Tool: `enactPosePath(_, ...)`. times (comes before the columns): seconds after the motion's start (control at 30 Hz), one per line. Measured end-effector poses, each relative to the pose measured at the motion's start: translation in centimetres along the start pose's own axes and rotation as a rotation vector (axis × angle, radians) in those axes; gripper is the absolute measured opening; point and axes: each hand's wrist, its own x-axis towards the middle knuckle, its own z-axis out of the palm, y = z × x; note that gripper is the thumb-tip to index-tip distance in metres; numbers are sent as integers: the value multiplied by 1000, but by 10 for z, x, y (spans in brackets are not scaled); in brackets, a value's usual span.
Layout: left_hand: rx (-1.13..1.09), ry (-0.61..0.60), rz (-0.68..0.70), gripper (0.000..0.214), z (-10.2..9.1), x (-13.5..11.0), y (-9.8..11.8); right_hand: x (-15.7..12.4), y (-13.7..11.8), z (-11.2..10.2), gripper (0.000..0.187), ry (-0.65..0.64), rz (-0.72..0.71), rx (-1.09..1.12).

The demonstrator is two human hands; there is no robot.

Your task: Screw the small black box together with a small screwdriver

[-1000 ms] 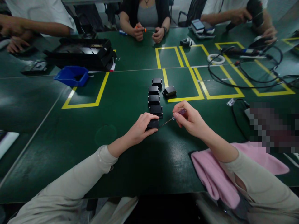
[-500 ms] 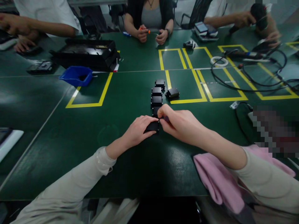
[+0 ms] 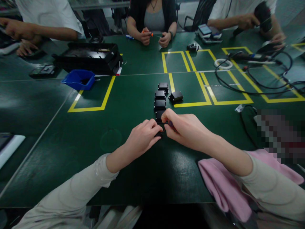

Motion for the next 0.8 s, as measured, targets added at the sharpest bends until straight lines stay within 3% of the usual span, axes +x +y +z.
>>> enactPosePath(0.3,27,-83,28,11,-14,3,-6,-2,-5,6,10,10,8,13)
enactPosePath(0.47,63,-105,38,7,-17,8,-4,-2,-6,11,14,26,-66,6)
enactPosePath(0.7,134,-52,9,4,-15,5,4,-11,2,10,9,178,-306,52)
enactPosePath(0.8,155,-66,15,2,-14,6,9,-17,9,7,7,281,-276,171)
